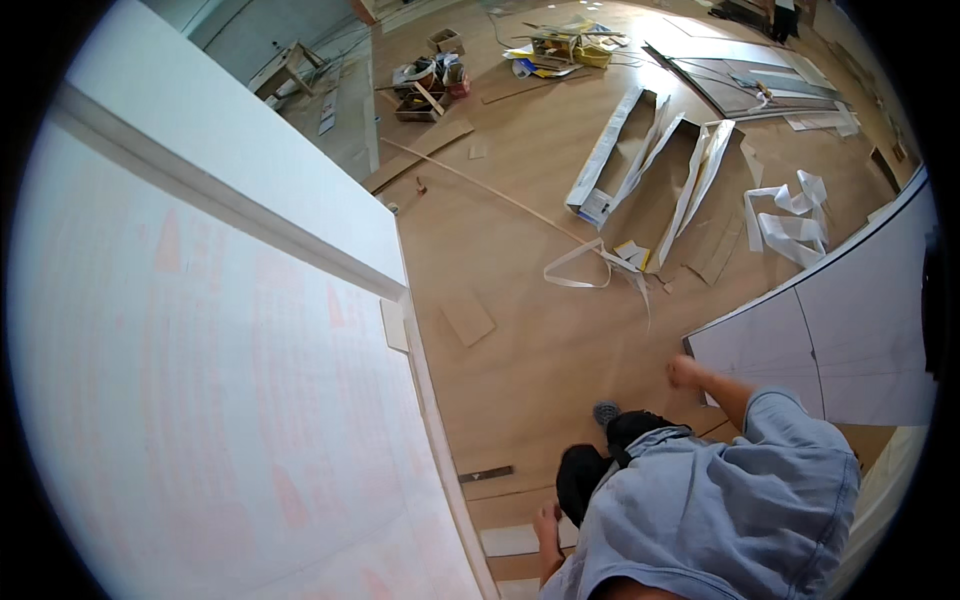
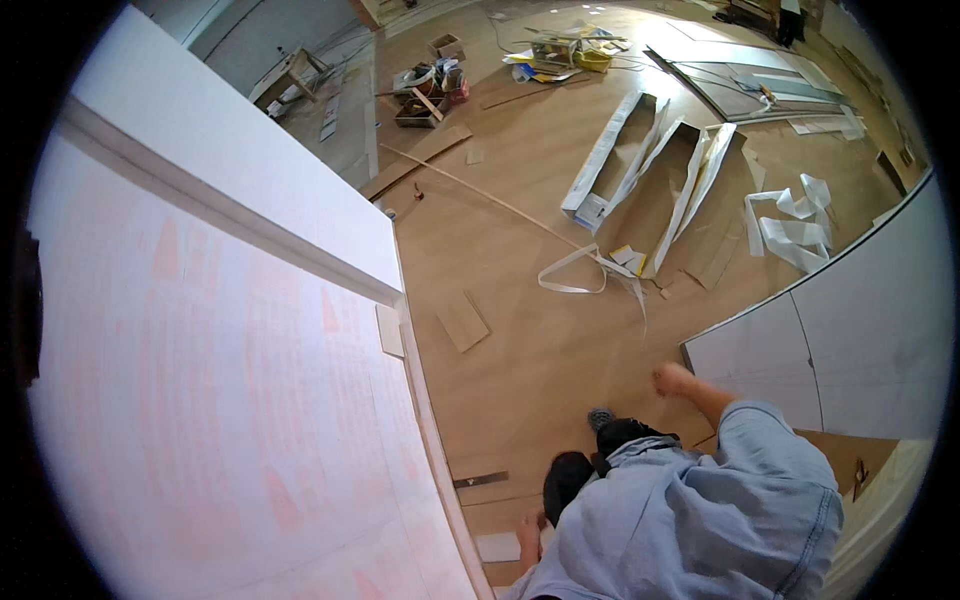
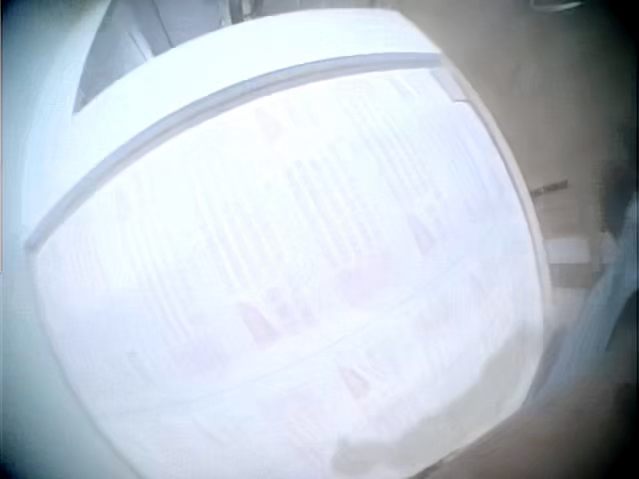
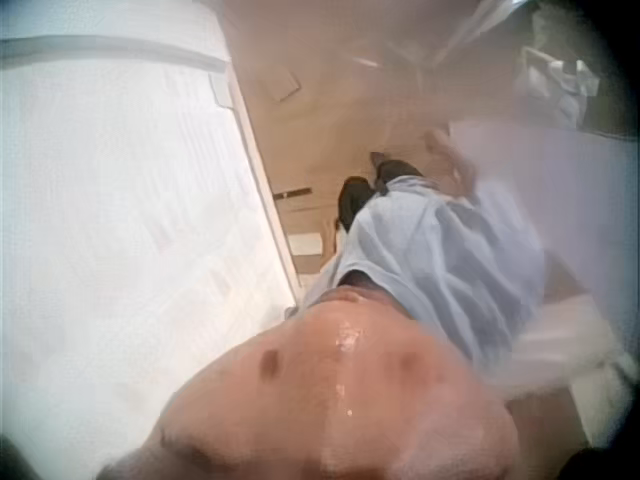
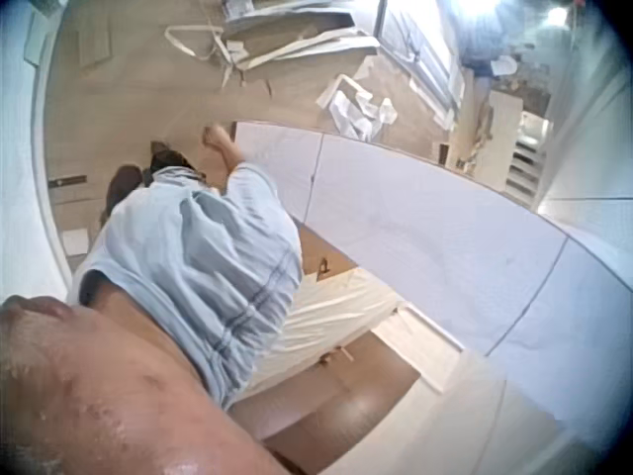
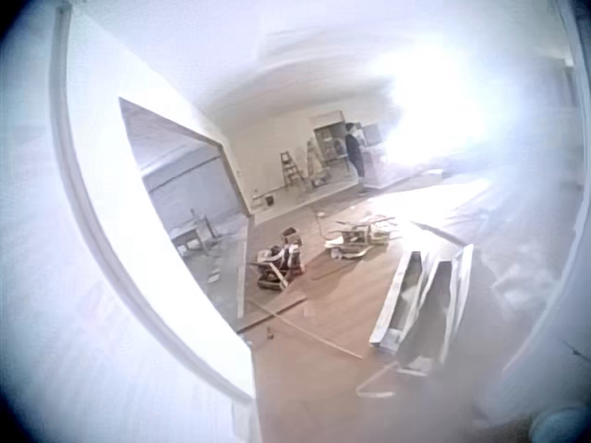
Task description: The person positions and marks wooden flooring planks, using a square and a pencil to draw lines on them while kneeling on the floor.
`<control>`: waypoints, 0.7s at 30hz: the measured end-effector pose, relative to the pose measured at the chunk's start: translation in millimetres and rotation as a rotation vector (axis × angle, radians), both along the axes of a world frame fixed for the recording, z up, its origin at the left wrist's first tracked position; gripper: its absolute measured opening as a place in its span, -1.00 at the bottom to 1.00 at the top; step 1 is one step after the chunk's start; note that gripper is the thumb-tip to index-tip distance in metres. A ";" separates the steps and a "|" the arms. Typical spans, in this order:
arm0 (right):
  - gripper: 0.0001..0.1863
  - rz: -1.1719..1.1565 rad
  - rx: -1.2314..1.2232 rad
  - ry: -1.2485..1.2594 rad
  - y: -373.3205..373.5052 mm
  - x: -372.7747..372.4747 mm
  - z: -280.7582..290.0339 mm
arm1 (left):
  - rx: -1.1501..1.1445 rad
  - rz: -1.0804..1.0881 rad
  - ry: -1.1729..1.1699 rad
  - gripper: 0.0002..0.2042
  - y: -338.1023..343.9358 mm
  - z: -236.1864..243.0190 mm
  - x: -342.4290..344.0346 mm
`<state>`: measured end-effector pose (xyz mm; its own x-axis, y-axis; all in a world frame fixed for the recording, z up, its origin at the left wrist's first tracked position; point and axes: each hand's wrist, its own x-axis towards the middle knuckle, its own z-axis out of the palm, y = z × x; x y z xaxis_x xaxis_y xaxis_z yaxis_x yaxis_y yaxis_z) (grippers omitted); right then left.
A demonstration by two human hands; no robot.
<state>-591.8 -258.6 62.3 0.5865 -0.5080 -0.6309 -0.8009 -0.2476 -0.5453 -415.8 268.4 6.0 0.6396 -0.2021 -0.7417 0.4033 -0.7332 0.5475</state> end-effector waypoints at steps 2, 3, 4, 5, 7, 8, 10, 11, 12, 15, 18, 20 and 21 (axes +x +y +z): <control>-0.79 -0.171 0.034 -0.150 -38.5 36.4 -16.8 | -0.216 0.175 0.054 -0.60 -43.5 -17.3 59.5; -0.79 -0.256 0.075 -0.192 -56.2 56.8 -21.4 | -0.241 0.170 0.034 -0.59 -72.0 -4.8 83.6; -0.81 -0.352 0.114 -0.284 -67.2 66.5 -29.3 | -0.267 0.166 0.014 -0.58 -102.9 15.1 107.9; -0.82 -0.418 0.136 -0.400 -82.6 88.3 -25.7 | -0.320 0.182 -0.029 -0.56 -119.9 26.7 132.4; -0.88 -0.502 0.101 -0.405 -105.8 127.8 -15.4 | -0.232 0.003 -0.029 -0.55 -113.0 -10.1 182.3; -0.88 -0.564 0.125 -0.409 -108.9 142.9 -7.0 | -0.177 -0.085 -0.031 -0.54 -115.3 -25.5 211.9; -0.87 -0.655 0.112 -0.344 -111.6 142.4 -10.8 | -0.043 -0.270 -0.172 -0.56 -146.7 1.8 259.1; -0.87 -0.655 0.093 -0.293 -108.9 140.1 -19.0 | -0.003 -0.312 -0.205 -0.56 -148.2 1.4 287.3; -0.87 -0.626 -0.026 -0.247 -106.1 116.1 -51.5 | 0.010 -0.373 -0.229 -0.57 -166.9 -0.5 313.5; -0.77 -0.668 -0.013 -0.037 -66.6 93.7 -86.0 | -0.069 -0.493 -0.283 -0.55 -231.0 68.2 405.0; -0.73 -0.848 0.347 -0.125 -26.2 105.7 -84.0 | -0.127 -0.526 -0.375 -0.55 -281.4 73.8 501.4; -0.73 -0.929 0.352 -0.012 -6.0 130.8 -69.5 | -0.122 -0.608 -0.433 -0.56 -346.6 142.4 558.1; -0.76 -0.963 0.356 0.023 1.5 141.9 -61.5 | -0.175 -0.625 -0.458 -0.57 -381.3 165.3 586.6</control>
